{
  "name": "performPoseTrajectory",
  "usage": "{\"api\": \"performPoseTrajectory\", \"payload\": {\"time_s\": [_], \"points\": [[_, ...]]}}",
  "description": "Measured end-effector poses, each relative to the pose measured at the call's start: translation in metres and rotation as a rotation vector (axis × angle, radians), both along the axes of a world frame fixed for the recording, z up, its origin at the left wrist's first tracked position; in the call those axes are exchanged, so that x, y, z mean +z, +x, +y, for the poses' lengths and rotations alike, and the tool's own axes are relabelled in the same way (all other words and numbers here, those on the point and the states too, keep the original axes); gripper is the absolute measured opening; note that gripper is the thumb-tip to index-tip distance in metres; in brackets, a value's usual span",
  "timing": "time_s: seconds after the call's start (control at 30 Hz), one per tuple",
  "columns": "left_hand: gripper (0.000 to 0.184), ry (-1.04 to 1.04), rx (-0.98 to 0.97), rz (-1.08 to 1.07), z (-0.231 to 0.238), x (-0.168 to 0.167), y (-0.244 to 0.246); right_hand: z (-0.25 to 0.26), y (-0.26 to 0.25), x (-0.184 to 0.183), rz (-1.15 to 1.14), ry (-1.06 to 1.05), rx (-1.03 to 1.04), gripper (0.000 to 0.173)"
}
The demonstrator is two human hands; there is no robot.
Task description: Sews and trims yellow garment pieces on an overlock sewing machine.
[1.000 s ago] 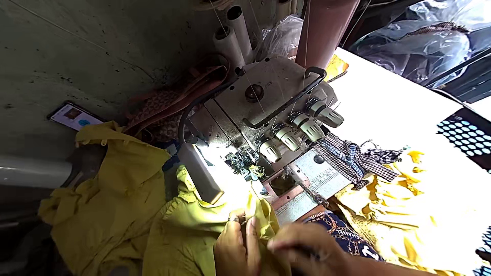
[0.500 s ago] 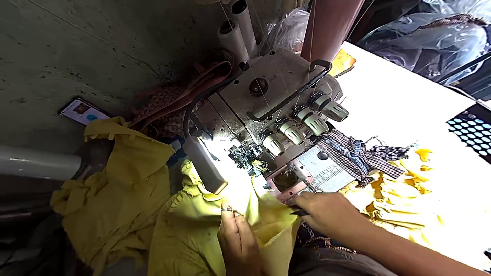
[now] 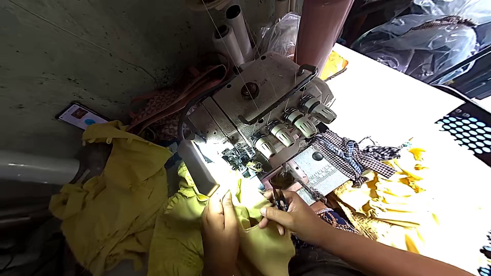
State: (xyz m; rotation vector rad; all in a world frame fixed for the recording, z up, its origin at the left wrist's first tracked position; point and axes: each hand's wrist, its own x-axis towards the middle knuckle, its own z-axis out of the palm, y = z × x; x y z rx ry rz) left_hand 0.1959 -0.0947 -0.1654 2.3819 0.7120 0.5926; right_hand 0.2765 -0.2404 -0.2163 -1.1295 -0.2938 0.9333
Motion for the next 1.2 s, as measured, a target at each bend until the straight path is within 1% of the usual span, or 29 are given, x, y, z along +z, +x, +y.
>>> {"api": "performPoseTrajectory", "payload": {"time_s": [0.07,0.1,0.17,0.2,0.3,0.37,0.4,0.43,0.53,0.63,0.7,0.77,0.87,0.93,1.03,1.13,1.2], "points": [[0.029,-0.092,0.037,0.020,0.002,0.002,0.004,0.003,-0.004,0.003,0.011,0.006,-0.032,0.015],[0.030,-0.070,0.056,0.066,0.001,0.003,0.005,0.004,-0.005,0.004,-0.007,0.016,-0.027,0.013],[0.048,0.018,0.067,0.192,-0.002,0.011,0.003,0.006,-0.006,0.006,-0.058,0.042,0.012,0.010],[0.052,0.117,0.059,0.228,-0.004,0.015,0.001,0.007,-0.006,0.007,-0.068,0.040,0.032,0.008],[0.037,0.421,-0.004,0.213,-0.016,0.016,0.000,0.000,-0.002,0.014,-0.010,0.032,0.083,0.007],[0.026,0.561,-0.053,0.136,-0.023,0.011,0.005,-0.006,0.002,0.018,0.019,0.019,0.075,0.010],[0.022,0.586,-0.074,0.093,-0.026,0.007,0.008,-0.009,0.003,0.020,0.025,0.009,0.065,0.010],[0.019,0.554,-0.103,0.075,-0.027,0.004,0.010,-0.012,0.004,0.020,0.021,0.002,0.056,0.010],[0.022,0.317,-0.156,-0.009,-0.016,-0.002,0.007,-0.016,0.006,0.018,-0.007,0.029,0.029,0.013],[0.023,0.117,-0.087,-0.027,-0.006,-0.002,0.003,-0.013,0.008,0.020,-0.004,0.041,0.039,0.017],[0.022,0.065,-0.052,-0.023,-0.005,-0.001,0.004,-0.012,0.007,0.021,0.021,0.041,0.053,0.017],[0.024,0.106,-0.038,-0.017,-0.008,0.000,0.005,-0.011,0.007,0.020,0.034,0.052,0.061,0.016],[0.036,0.285,-0.011,0.061,-0.014,0.005,0.008,-0.010,0.006,0.016,0.028,0.077,0.067,0.016],[0.038,0.356,-0.016,0.100,-0.013,0.007,0.009,-0.009,0.005,0.014,0.013,0.092,0.066,0.013],[0.025,0.401,-0.035,0.089,-0.013,0.007,0.010,-0.009,0.004,0.013,0.016,0.113,0.065,0.017],[0.013,0.502,-0.052,0.095,-0.025,0.007,0.013,-0.010,0.001,0.013,0.001,0.133,0.031,0.034],[0.010,0.587,-0.073,0.126,-0.035,0.007,0.017,-0.011,-0.003,0.010,-0.030,0.123,-0.033,0.038]]}}
